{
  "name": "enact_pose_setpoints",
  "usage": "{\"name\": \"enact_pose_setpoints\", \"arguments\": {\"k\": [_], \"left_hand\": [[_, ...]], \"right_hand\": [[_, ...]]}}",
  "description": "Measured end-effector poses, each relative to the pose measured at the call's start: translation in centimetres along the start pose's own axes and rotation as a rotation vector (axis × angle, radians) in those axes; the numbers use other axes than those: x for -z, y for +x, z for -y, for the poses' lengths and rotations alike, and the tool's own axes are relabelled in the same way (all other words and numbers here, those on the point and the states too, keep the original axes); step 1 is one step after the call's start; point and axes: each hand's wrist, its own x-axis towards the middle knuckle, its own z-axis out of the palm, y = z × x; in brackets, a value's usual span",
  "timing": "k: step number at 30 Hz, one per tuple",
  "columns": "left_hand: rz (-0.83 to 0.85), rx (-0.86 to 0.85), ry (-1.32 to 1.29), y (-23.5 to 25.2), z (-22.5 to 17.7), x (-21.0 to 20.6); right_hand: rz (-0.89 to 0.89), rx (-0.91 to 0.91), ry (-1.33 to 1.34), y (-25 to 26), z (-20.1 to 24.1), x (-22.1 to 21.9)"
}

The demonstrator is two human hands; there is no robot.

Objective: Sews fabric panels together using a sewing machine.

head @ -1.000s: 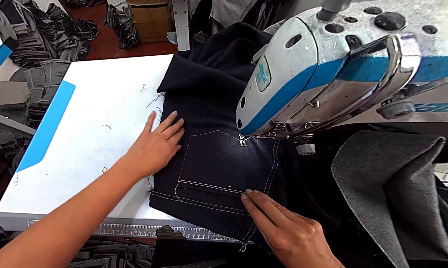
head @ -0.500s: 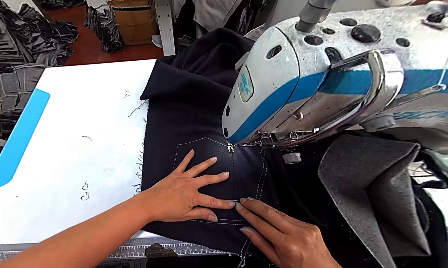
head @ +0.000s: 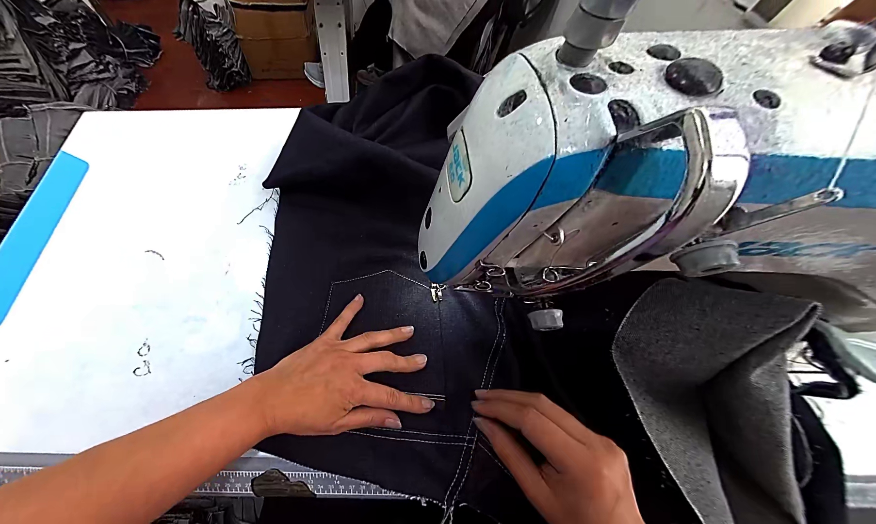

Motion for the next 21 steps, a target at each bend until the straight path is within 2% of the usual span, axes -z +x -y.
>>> {"name": "enact_pose_setpoints", "arguments": {"k": [7, 11, 14, 16, 18, 21], "left_hand": [[-0.062, -0.021, 0.057, 0.0, -0.2, -0.1], [-0.180, 0.041, 0.312, 2.6, -3.7, -0.1], [-0.297, 0.108, 0.454, 3.7, -5.6, -1.8], [-0.429, 0.155, 0.415, 3.7, -6.1, -2.7], [-0.548, 0.275, 0.279, 3.4, -6.5, -3.0], [-0.641, 0.415, 0.194, 3.4, -7.0, -3.4]], "right_hand": [[0.063, 0.152, -0.139, 1.4, 0.0, -1.6], [0.028, 0.084, -0.071, 1.7, -0.4, -1.3], [0.006, 0.055, -0.069, 2.7, -0.5, -1.2], [0.036, 0.059, -0.063, 3.5, -0.5, -1.4], [0.081, 0.061, -0.020, 4.1, -0.7, -1.7], [0.095, 0.068, 0.027, 5.2, -1.0, -2.2]]}}
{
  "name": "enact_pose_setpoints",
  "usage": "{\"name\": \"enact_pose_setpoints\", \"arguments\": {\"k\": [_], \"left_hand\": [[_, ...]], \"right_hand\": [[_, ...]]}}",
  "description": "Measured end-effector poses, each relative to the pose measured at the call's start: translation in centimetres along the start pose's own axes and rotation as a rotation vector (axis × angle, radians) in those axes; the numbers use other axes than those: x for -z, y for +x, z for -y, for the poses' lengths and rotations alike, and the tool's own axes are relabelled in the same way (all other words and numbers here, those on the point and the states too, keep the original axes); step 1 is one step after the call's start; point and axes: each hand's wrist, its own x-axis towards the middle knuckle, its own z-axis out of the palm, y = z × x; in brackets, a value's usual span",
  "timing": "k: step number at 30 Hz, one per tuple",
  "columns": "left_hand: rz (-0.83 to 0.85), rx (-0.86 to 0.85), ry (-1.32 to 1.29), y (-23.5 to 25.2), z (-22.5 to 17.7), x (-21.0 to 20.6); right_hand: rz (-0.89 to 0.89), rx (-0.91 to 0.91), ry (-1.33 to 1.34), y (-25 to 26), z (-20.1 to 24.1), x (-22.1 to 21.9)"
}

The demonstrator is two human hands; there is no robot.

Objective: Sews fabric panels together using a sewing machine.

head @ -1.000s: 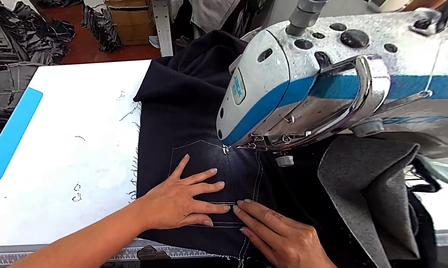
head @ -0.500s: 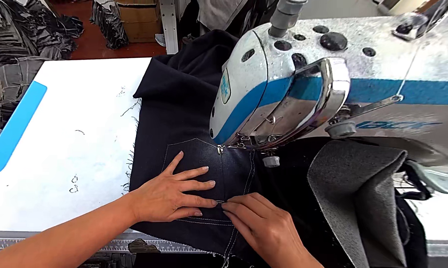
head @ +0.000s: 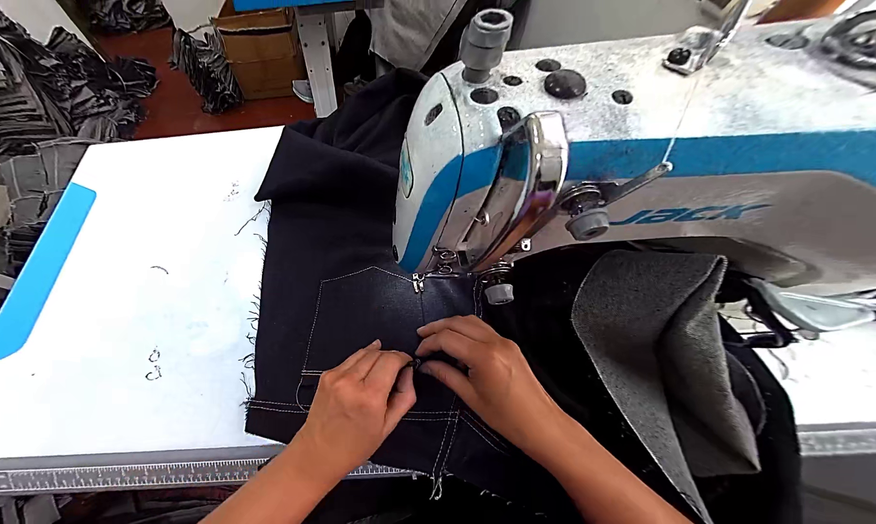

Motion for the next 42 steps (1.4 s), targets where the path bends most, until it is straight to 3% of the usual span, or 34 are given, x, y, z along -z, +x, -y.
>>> {"name": "enact_pose_setpoints", "arguments": {"k": [11, 19, 28, 42], "left_hand": [[-0.012, 0.018, 0.094, 0.3, -1.2, -0.6], [-0.051, -0.027, 0.141, 0.1, -1.2, -1.6], [0.043, -0.187, 0.251, -0.5, -2.3, -0.9], [0.244, -0.064, -0.150, 0.8, 2.1, 2.4]], "right_hand": [[0.105, 0.237, -0.068, 1.1, -1.0, 1.1], [0.096, 0.299, -0.053, 0.8, -1.2, 1.2], [0.001, 0.035, -0.117, -1.9, 1.2, 2.1], [0.013, 0.199, -0.240, -2.4, 1.2, 1.0]]}}
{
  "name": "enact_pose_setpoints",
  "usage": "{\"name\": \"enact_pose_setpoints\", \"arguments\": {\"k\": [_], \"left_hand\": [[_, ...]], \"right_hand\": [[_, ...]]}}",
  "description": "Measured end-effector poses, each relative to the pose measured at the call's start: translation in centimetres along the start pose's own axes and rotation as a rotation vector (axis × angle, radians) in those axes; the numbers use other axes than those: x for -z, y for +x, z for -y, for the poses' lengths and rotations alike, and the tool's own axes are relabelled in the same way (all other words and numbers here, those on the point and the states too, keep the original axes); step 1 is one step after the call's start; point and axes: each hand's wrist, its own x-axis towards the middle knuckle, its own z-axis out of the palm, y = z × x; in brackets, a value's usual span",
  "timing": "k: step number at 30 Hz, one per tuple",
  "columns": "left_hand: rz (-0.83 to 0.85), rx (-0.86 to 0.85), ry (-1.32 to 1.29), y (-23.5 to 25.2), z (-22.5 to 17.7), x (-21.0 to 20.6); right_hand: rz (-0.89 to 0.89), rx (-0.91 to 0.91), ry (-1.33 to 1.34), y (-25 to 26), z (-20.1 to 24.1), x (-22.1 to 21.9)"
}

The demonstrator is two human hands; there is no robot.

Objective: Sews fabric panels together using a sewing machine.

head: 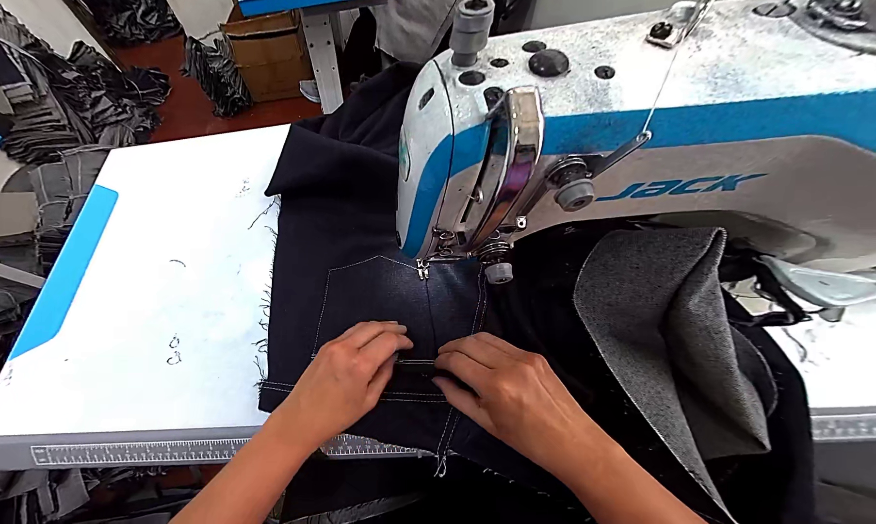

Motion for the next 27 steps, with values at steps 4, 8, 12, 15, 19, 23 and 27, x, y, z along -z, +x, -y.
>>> {"name": "enact_pose_setpoints", "arguments": {"k": [4, 8, 12, 15, 19, 23, 27], "left_hand": [[0.004, -0.023, -0.015, 0.2, 1.0, -0.1], [0.007, -0.046, -0.022, 0.3, 1.2, -0.1], [0.010, -0.056, -0.047, 0.3, 1.4, -0.1], [0.100, -0.004, 0.088, 0.0, 2.7, 0.7], [0.303, 0.171, 0.325, -2.5, 6.9, 3.8], [0.439, 0.173, 0.479, -1.5, 6.5, 6.6], [0.147, -0.072, 0.382, 2.7, 4.4, 4.5]], "right_hand": [[-0.008, 0.060, -0.090, 0.5, 0.6, -0.1], [-0.067, 0.063, -0.126, 0.5, 1.1, -0.7], [-0.101, 0.030, -0.122, -0.3, 1.5, -1.2], [-0.076, -0.002, -0.113, -1.3, 1.5, -1.2], [-0.055, -0.045, -0.072, -2.4, 1.0, -1.0], [-0.041, -0.057, -0.078, -2.3, 1.0, -1.0], [-0.044, -0.051, -0.078, -2.5, 1.2, -1.2]]}}
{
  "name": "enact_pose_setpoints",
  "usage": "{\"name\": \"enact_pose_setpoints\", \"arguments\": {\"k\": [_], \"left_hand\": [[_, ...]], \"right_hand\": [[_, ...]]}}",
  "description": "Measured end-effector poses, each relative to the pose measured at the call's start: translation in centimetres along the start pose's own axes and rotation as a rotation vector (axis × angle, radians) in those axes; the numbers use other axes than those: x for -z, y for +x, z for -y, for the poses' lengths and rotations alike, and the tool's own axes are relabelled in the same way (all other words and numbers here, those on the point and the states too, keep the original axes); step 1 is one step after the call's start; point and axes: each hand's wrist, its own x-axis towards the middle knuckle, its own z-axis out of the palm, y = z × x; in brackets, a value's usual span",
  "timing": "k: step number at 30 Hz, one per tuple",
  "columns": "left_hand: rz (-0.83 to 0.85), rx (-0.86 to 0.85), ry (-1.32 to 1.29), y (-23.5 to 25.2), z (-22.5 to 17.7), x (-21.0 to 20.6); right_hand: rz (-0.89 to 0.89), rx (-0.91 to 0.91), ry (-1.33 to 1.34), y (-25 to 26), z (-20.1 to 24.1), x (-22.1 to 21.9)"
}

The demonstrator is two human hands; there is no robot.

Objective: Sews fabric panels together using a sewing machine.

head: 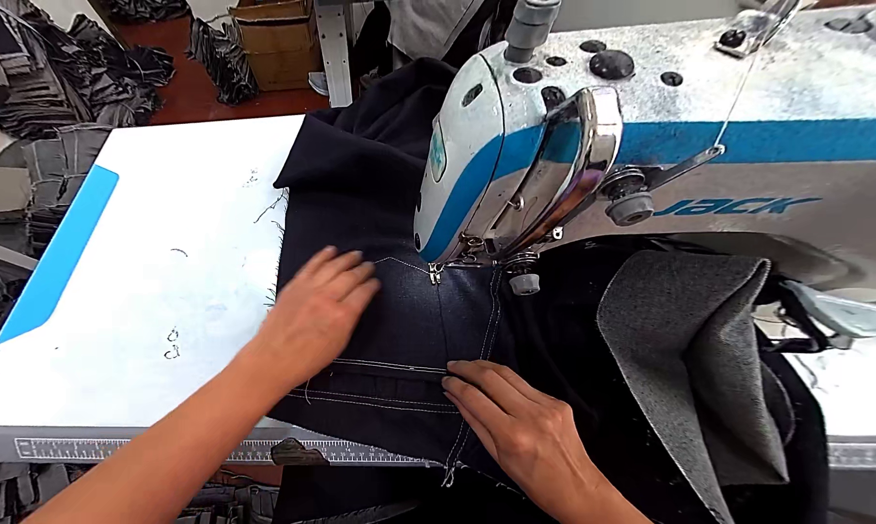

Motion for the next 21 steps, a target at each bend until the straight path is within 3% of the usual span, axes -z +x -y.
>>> {"name": "enact_pose_setpoints", "arguments": {"k": [3, 6, 13, 18, 21], "left_hand": [[0.126, -0.147, -0.230, 0.7, -1.4, -3.1], [0.196, -0.208, -0.235, -0.5, -0.7, -4.5], [0.199, -0.218, -0.200, -0.3, -1.0, -4.3], [0.070, -0.113, -0.246, 2.7, -1.9, -4.1], [0.139, -0.177, -0.222, 5.3, -1.6, -4.0]], "right_hand": [[-0.018, -0.018, 0.058, -0.1, -0.3, -0.1], [-0.025, -0.056, 0.163, -0.5, -0.8, -0.3], [-0.030, -0.060, 0.217, -0.6, -1.2, -0.5], [-0.011, -0.056, 0.229, -0.8, -1.4, -0.5], [-0.011, -0.052, 0.223, -0.8, -1.3, -0.5]]}}
